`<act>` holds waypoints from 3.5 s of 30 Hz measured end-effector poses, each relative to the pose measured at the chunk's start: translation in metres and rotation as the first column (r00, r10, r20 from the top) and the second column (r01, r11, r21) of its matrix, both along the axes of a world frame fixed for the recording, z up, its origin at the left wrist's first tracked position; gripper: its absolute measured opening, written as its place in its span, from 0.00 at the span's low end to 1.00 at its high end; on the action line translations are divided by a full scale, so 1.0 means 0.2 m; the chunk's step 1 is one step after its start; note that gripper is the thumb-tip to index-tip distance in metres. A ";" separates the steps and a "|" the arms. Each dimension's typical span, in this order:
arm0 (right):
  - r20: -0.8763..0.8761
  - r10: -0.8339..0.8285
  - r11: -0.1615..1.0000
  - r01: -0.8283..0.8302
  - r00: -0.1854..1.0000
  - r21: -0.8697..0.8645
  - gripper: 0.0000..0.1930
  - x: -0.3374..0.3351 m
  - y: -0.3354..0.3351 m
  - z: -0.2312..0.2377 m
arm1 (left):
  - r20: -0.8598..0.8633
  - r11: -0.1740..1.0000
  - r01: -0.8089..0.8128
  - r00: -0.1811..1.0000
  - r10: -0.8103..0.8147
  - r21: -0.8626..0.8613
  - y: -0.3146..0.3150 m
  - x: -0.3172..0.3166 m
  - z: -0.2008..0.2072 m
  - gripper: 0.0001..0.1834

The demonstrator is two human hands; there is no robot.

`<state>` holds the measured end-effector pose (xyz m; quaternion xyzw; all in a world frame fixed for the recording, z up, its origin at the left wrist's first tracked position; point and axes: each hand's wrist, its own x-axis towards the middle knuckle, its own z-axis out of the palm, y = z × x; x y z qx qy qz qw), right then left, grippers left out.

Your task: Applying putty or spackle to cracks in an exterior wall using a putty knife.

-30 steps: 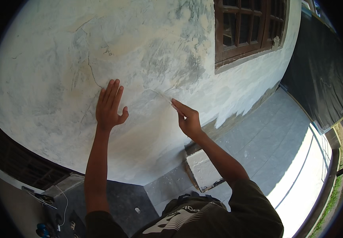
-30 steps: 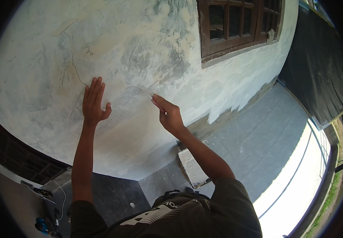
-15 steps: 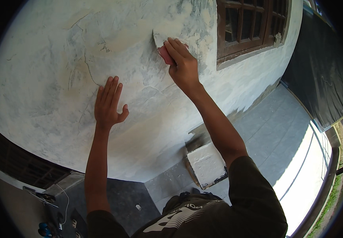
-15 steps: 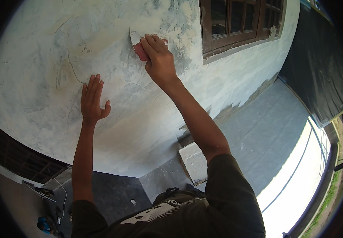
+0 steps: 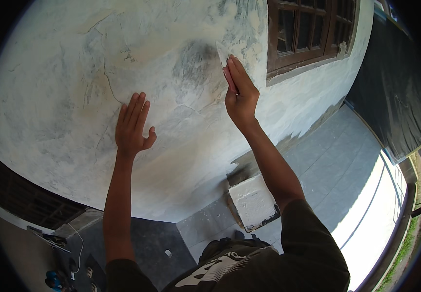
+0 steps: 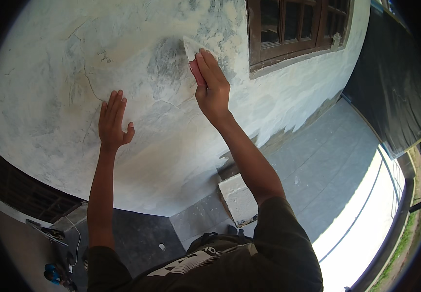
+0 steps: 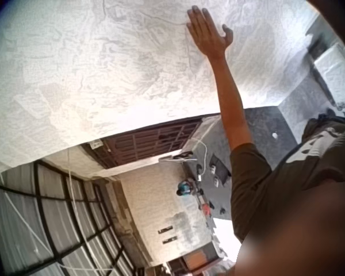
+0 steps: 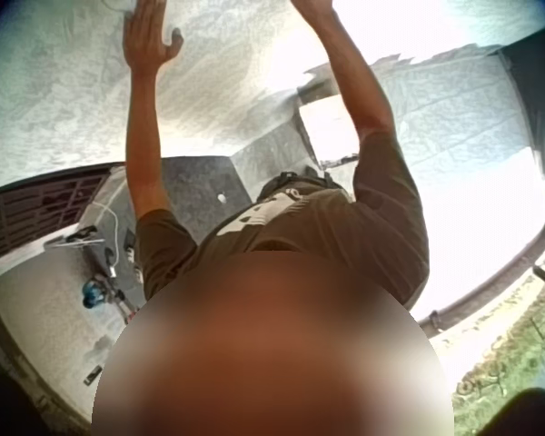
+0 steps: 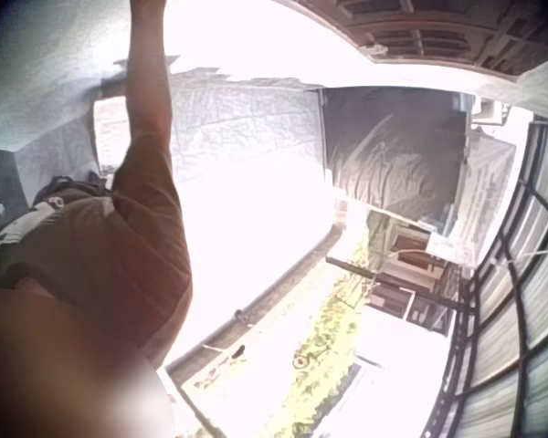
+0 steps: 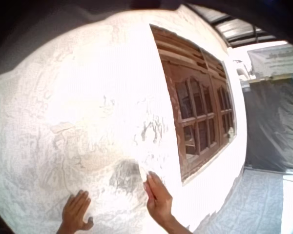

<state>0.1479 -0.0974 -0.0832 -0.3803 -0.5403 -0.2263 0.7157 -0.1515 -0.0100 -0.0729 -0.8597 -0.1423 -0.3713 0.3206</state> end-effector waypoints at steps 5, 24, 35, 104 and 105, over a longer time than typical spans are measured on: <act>0.378 -0.158 0.984 0.177 0.912 -0.015 0.35 -0.03 0.31 -0.07 | 0.004 1.000 -0.007 1.000 0.007 0.002 0.01 0.00 -0.02 0.33; -0.708 0.336 0.635 -0.704 0.622 -0.317 0.13 0.01 -0.26 -0.49 | -0.012 0.999 -0.039 0.999 0.039 0.008 0.01 -0.03 0.00 0.33; 0.180 -0.105 0.993 0.114 0.978 -0.042 0.27 0.15 0.11 0.19 | 0.001 1.000 -0.019 1.000 0.019 -0.004 0.01 -0.01 0.00 0.33; 0.159 -0.151 0.972 0.176 0.976 -0.159 0.34 -0.19 0.20 -0.08 | -0.008 1.000 0.002 1.000 -0.002 0.017 0.01 -0.01 0.00 0.31; 0.215 -0.132 0.969 0.172 0.968 -0.179 0.33 -0.27 0.20 -0.16 | -0.010 1.000 0.002 1.000 -0.001 0.017 0.02 -0.02 0.00 0.31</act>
